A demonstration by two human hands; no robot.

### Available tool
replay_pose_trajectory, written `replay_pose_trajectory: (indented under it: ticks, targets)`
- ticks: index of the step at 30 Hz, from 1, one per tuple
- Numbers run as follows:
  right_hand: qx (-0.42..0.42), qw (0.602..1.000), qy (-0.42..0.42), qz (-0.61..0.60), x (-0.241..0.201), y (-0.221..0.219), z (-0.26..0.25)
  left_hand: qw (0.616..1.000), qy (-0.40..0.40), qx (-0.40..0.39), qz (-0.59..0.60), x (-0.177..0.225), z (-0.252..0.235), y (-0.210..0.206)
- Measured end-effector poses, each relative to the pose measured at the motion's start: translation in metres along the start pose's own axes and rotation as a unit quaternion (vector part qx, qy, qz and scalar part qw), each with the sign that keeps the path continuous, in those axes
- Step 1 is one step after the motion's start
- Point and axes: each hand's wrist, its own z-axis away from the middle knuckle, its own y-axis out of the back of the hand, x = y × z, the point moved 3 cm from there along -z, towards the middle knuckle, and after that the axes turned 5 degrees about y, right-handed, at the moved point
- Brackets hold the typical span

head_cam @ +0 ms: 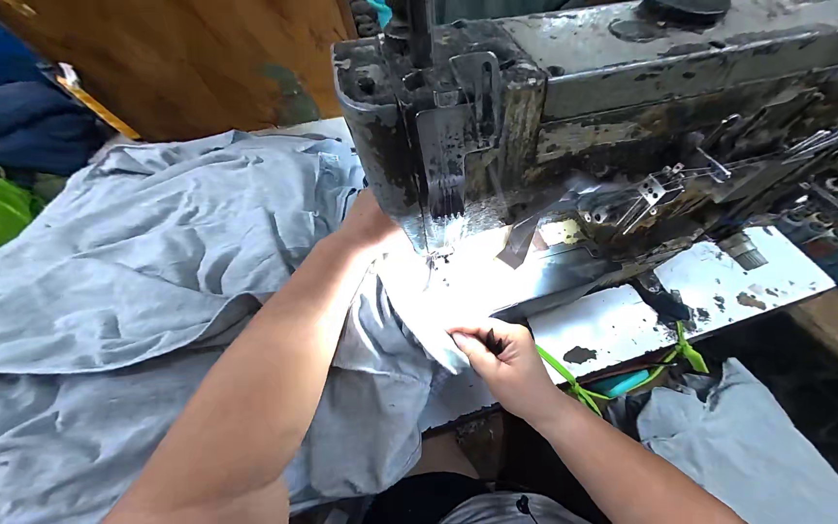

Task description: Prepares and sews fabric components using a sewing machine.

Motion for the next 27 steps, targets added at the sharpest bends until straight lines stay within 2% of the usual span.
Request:
replay_pose_trajectory:
  ticks: [1, 4, 6, 7, 9, 11, 14, 15, 16, 17, 19, 21, 23, 25, 27]
  targets:
    - [0.004, 1.000, -0.005, 0.000, 0.000, -0.001, -0.002, 0.998, -0.038, 0.053, 0.018, -0.015, -0.008, -0.016]
    - [0.003, 1.000, -0.026, 0.001, -0.002, 0.000, -0.003, 0.998, -0.056, 0.042, -0.003, -0.017, -0.009, -0.007]
    - [-0.001, 0.999, -0.048, 0.009, -0.006, 0.001, 0.000, 0.997, -0.068, 0.017, -0.044, 0.015, 0.030, 0.027]
    - [-0.005, 0.998, -0.055, 0.013, -0.007, 0.002, 0.001, 0.989, -0.123, 0.074, -0.037, 0.025, 0.055, 0.032]
    - [-0.015, 0.998, -0.062, 0.019, -0.008, 0.003, 0.003, 0.989, -0.147, 0.011, -0.010, 0.052, 0.107, 0.047]
    - [-0.027, 0.997, -0.066, 0.030, -0.009, 0.004, 0.002, 0.991, -0.109, -0.056, -0.056, 0.068, 0.147, 0.064]
    - [-0.057, 0.994, -0.071, 0.054, -0.015, 0.002, -0.003, 0.964, 0.092, -0.172, -0.179, 0.079, 0.169, 0.103]
    - [-0.068, 0.993, -0.064, 0.077, -0.018, 0.000, -0.005, 0.965, 0.073, -0.153, -0.201, 0.073, 0.181, 0.104]
    - [-0.075, 0.989, -0.043, 0.117, -0.021, -0.001, -0.007, 0.975, -0.016, -0.082, -0.206, 0.061, 0.198, 0.097]
    - [-0.078, 0.982, -0.004, 0.173, -0.027, -0.003, -0.009, 0.981, -0.092, -0.036, -0.165, 0.064, 0.210, 0.093]
    - [-0.090, 0.953, 0.099, 0.271, -0.040, -0.004, -0.010, 0.981, -0.192, -0.033, -0.011, 0.097, 0.226, 0.100]
    - [-0.172, 0.931, 0.168, 0.275, -0.063, -0.001, -0.004, 0.971, -0.211, -0.011, 0.113, 0.122, 0.224, 0.115]
    - [-0.263, 0.913, 0.230, 0.211, -0.090, 0.002, 0.014, 0.970, -0.185, 0.041, 0.152, 0.124, 0.212, 0.118]
    - [-0.284, 0.905, 0.262, 0.177, -0.105, 0.008, 0.037, 0.976, -0.192, 0.037, 0.097, 0.123, 0.202, 0.092]
    - [-0.259, 0.914, 0.254, 0.180, -0.101, 0.021, 0.061, 0.969, -0.242, 0.043, 0.018, 0.119, 0.202, 0.048]
